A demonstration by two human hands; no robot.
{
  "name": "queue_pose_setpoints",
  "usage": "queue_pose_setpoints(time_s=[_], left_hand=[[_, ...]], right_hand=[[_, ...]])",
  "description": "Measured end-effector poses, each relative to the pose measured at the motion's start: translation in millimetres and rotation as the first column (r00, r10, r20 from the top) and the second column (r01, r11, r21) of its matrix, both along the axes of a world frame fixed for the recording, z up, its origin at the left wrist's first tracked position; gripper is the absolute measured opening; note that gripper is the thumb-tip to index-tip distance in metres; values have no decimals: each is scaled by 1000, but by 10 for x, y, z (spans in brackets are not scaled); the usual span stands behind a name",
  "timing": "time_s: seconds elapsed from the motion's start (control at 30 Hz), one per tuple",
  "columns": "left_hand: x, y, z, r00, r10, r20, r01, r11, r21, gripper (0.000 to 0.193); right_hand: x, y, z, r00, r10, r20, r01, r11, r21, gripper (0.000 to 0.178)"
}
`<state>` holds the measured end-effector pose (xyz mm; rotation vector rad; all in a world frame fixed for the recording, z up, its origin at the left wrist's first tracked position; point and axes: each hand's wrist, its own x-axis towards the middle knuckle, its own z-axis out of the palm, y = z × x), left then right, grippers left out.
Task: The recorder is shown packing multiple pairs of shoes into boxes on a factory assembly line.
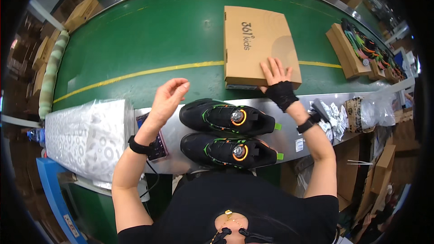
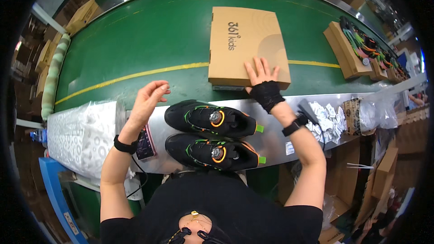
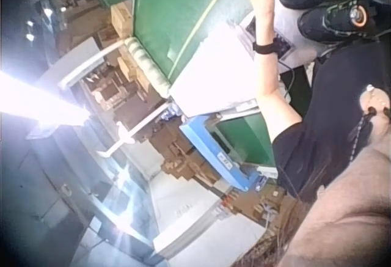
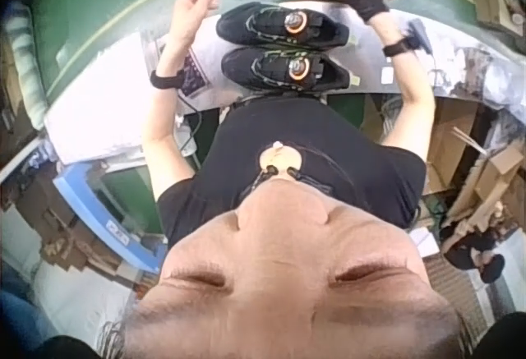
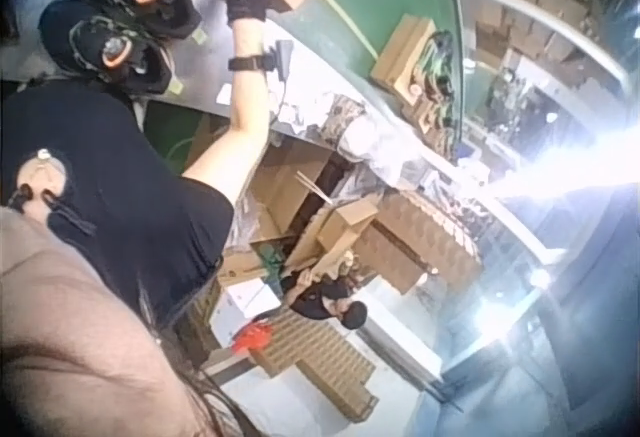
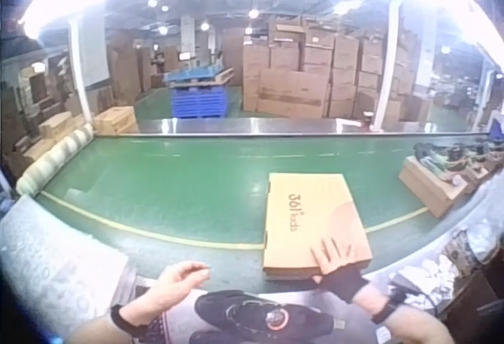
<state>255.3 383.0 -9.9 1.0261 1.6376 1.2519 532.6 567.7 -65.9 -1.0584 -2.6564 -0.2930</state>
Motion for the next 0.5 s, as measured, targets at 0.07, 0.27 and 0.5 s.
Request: queue_pose_setpoints(time_s=[0.07, 0.27, 0.5], left_hand=[[87, 151, -98, 987, -72, -147, 68, 997, -33, 50], [409, 680, -136, 925, -127, -358, 229, 938, 259, 72], [273, 497, -213, 864, -139, -484, 166, 986, 13, 62]], right_hand=[[-6, 27, -136, 973, 123, -198, -100, 988, 119, 71], [6, -37, 311, 816, 247, -523, -193, 969, 156, 64], [525, 177, 666, -208, -522, -827, -411, 814, -411, 38]])
